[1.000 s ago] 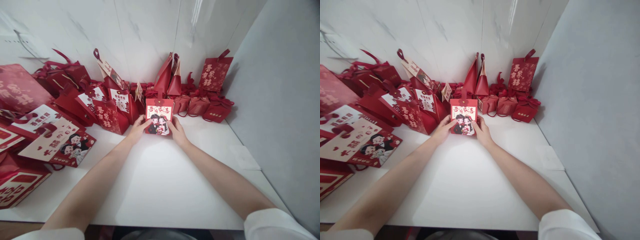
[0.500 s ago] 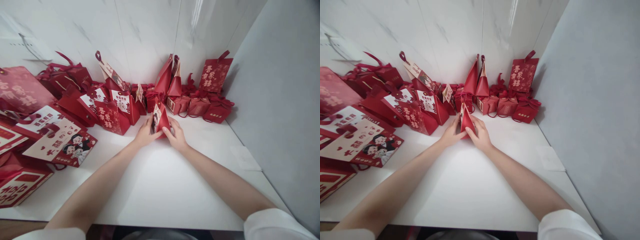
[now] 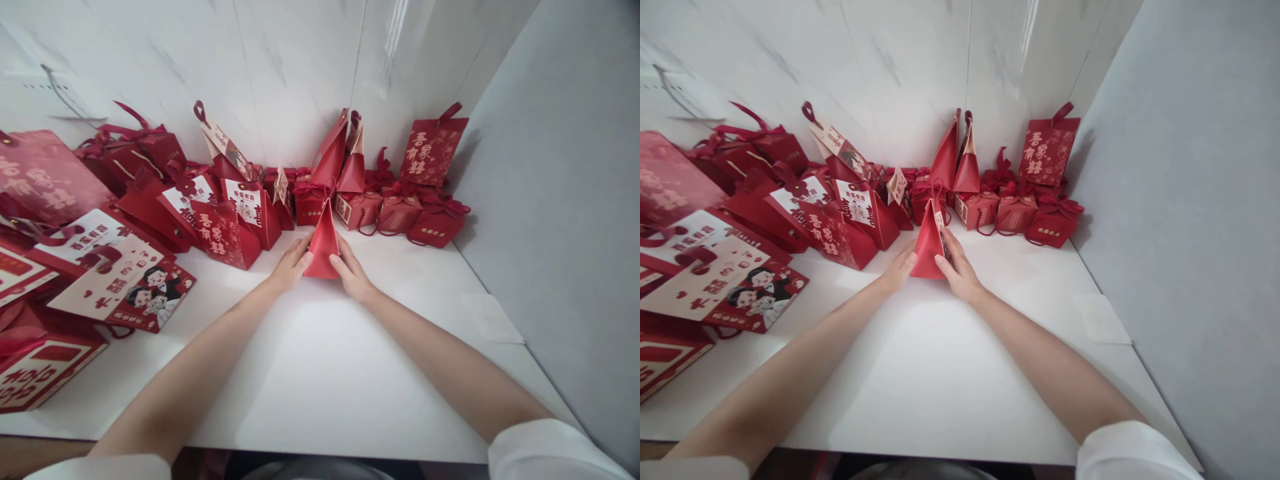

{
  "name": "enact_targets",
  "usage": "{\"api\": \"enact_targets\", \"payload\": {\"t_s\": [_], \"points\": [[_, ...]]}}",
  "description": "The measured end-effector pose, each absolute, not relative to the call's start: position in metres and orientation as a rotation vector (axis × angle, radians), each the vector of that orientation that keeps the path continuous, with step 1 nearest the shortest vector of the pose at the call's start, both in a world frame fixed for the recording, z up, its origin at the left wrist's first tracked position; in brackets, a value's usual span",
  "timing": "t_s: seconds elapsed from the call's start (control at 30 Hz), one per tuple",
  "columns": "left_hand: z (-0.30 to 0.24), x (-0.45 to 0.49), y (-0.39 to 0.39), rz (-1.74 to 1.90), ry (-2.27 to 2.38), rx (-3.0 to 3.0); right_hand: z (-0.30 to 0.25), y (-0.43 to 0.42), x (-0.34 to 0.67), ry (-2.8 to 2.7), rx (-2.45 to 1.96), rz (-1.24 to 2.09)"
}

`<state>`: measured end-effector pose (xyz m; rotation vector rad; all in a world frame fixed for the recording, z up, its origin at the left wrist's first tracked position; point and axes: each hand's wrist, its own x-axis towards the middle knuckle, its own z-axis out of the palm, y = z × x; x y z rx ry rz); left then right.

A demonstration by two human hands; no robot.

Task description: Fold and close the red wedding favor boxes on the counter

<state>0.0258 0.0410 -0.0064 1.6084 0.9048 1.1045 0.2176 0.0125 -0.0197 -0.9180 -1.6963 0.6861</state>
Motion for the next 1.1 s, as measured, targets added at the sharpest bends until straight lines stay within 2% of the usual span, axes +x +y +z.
{"api": "enact_targets", "payload": {"t_s": [0.17, 0.3, 0.5, 0.83, 1.1], "points": [[0.002, 0.029, 0.034, 0.999, 1.105, 2.149, -0.017, 0.008, 0.215, -1.474, -1.084, 0.575], [0.008, 0.034, 0.027, 0.996, 1.24, 2.287, -0.017, 0.012, 0.219, -1.376, -1.13, 0.324], [0.009, 0.037, 0.024, 1.165, 1.355, 2.361, -0.018, 0.017, 0.228, -1.475, -1.293, 0.233], [0.008, 0.03, 0.027, 1.134, 1.29, 2.467, -0.015, 0.014, 0.228, -1.566, -1.36, 0.261], [0.01, 0.033, 0.028, 1.11, 1.549, 2.232, -0.008, 0.008, 0.223, -1.712, -1.434, 0.392]]}}
